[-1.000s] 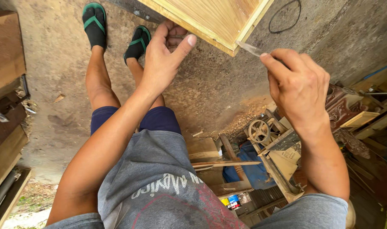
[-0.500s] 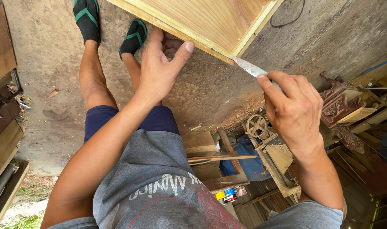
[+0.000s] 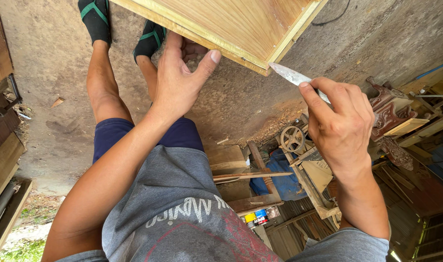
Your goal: The person assembles a small wooden frame by fitting thin wooden strips into grooves, then hammers nails into the corners to secure the pieces. The person uses a chisel to clean up the edges and checks the fit of the frame.
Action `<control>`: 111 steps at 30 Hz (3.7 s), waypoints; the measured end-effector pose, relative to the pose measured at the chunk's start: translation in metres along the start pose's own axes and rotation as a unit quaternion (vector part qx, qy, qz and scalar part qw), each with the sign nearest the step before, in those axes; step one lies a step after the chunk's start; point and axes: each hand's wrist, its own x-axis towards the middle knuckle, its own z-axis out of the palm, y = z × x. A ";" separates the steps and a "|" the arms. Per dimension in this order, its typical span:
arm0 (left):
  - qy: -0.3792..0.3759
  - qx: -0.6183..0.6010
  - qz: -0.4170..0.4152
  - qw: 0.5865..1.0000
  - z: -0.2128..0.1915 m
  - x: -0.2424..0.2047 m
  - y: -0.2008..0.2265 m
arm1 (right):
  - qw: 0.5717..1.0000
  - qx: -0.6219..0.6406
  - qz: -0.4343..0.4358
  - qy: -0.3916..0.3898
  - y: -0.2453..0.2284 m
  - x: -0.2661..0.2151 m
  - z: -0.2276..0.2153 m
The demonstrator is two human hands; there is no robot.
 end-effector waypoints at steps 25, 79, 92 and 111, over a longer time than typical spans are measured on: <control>-0.009 0.112 -0.130 0.985 -0.007 0.002 0.011 | 0.963 -0.146 -0.190 -0.125 0.006 0.135 -0.071; -0.025 0.079 -0.090 0.993 -0.007 0.001 0.007 | 0.984 0.005 -0.129 -0.121 0.059 0.120 -0.059; -0.037 -0.037 -0.070 0.996 -0.007 -0.003 0.003 | 0.982 0.172 -0.023 0.079 0.058 0.002 0.049; -0.018 -0.033 -0.060 0.998 -0.011 -0.003 0.008 | 0.973 0.190 -0.038 0.127 0.056 -0.017 0.079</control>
